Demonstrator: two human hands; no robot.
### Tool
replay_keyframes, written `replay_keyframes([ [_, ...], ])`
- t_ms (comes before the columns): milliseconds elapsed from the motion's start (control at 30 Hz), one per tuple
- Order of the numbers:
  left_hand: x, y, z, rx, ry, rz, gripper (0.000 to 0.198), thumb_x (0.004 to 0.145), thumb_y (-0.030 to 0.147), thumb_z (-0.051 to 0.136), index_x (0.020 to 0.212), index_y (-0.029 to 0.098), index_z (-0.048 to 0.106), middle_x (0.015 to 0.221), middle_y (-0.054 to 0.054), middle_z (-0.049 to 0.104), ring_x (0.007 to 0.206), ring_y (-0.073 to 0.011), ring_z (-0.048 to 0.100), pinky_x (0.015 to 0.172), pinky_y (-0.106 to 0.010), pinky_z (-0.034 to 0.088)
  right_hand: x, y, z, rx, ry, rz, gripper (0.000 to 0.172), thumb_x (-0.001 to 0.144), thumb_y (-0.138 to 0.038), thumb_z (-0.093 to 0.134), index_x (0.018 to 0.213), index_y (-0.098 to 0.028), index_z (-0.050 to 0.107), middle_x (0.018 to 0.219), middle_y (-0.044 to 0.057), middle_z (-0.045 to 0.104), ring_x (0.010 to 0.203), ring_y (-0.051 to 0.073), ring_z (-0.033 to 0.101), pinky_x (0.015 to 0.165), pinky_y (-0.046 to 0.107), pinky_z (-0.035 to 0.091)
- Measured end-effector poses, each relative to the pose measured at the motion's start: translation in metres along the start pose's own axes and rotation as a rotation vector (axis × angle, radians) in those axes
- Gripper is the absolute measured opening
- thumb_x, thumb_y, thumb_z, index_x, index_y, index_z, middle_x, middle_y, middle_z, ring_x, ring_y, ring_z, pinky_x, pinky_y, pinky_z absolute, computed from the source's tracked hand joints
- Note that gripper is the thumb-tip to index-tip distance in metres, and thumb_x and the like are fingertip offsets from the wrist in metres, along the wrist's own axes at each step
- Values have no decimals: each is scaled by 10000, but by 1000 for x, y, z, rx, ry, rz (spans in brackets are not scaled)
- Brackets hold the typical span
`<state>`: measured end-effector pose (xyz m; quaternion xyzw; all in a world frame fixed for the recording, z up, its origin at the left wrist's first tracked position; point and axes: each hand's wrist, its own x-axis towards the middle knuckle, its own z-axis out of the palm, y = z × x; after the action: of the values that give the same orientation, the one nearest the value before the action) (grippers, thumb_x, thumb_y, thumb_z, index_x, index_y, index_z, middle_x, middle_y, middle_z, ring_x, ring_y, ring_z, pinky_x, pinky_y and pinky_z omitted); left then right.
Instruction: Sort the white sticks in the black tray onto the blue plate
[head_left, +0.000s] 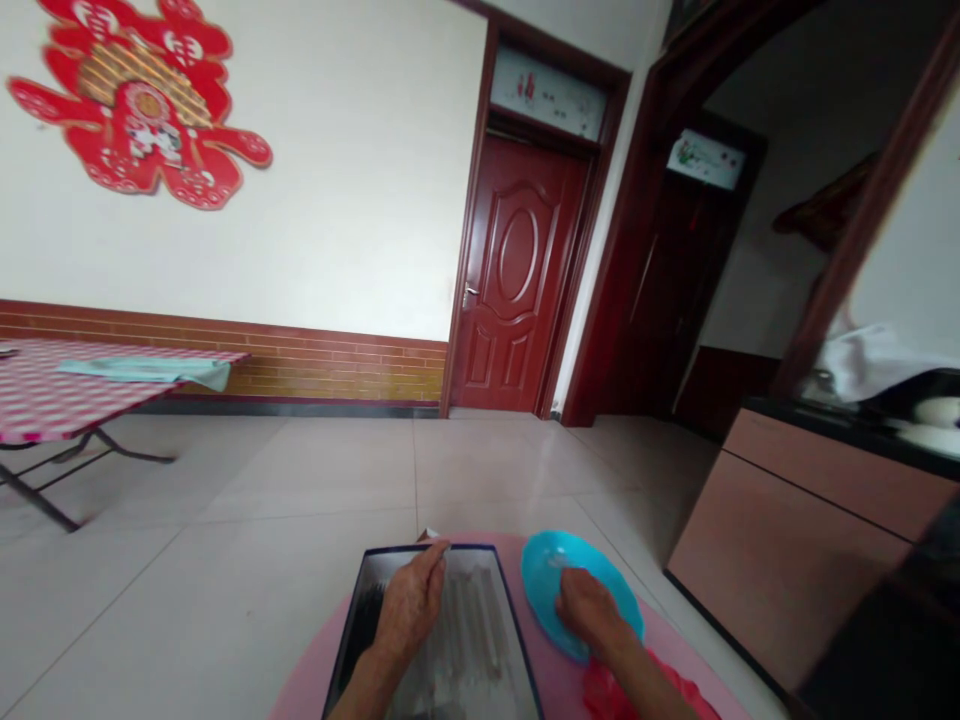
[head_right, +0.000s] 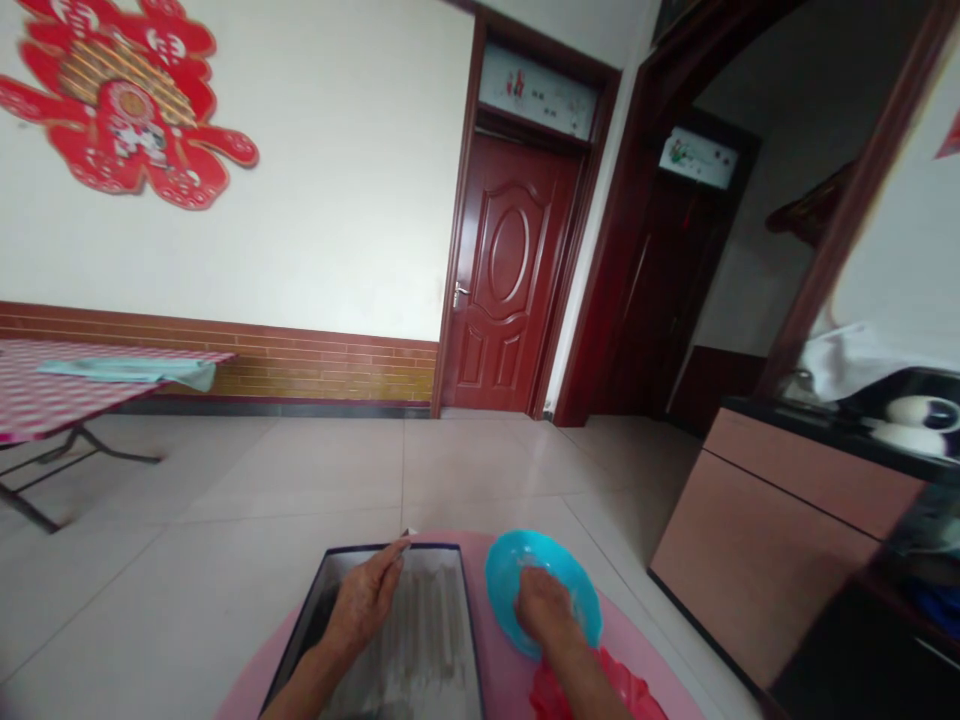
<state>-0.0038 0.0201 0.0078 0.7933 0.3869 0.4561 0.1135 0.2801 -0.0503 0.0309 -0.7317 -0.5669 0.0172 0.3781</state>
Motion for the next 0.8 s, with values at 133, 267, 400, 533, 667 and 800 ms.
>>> replay_keyframes([
  [133, 2, 7, -3, 2, -53, -86, 347, 919, 242, 353, 1162, 187, 595, 1014, -95, 723, 899, -211, 692, 801, -325, 543, 15, -37, 0, 55, -75, -64, 102, 668, -249, 577, 577, -213, 606, 595, 38, 633, 609, 192, 562, 648, 315, 403],
  [267, 2, 9, -2, -9, -7, -74, 326, 914, 262, 370, 1103, 181, 623, 982, -97, 729, 880, -218, 695, 781, -321, 545, 15, -99, 19, 505, -147, 49, 268, 735, -434, 555, 733, -210, 702, 698, 34, 678, 687, 196, 593, 637, 299, 432],
  [400, -1, 5, 2, -2, 40, -34, 324, 914, 275, 377, 1099, 184, 627, 983, -95, 728, 877, -211, 693, 793, -316, 543, -3, -136, 56, 1054, -183, 396, 378, 618, -479, 693, 875, -201, 707, 701, 14, 664, 661, 173, 591, 539, 257, 452],
  [533, -1, 6, 2, -20, 51, 0, 321, 920, 279, 376, 1099, 201, 632, 995, -85, 725, 897, -197, 685, 821, -303, 539, -15, -134, 86, 1447, -165, 551, 383, 469, -348, 820, 799, -207, 687, 747, -3, 676, 682, 149, 622, 603, 241, 495],
  [667, 1, 15, -1, -58, 33, 19, 306, 921, 260, 384, 1088, 209, 635, 1009, -72, 724, 902, -184, 683, 831, -293, 537, -16, -124, 94, 1518, -197, 580, 361, 463, -334, 837, 766, -215, 681, 750, -7, 681, 680, 139, 633, 608, 225, 506],
  [800, 2, 18, -3, -66, 21, 6, 307, 911, 245, 394, 1099, 198, 633, 1018, -77, 722, 913, -195, 684, 822, -303, 542, -15, -125, 92, 1555, -197, 632, 344, 470, -393, 832, 687, -196, 652, 668, 3, 679, 632, 146, 638, 580, 232, 513],
])
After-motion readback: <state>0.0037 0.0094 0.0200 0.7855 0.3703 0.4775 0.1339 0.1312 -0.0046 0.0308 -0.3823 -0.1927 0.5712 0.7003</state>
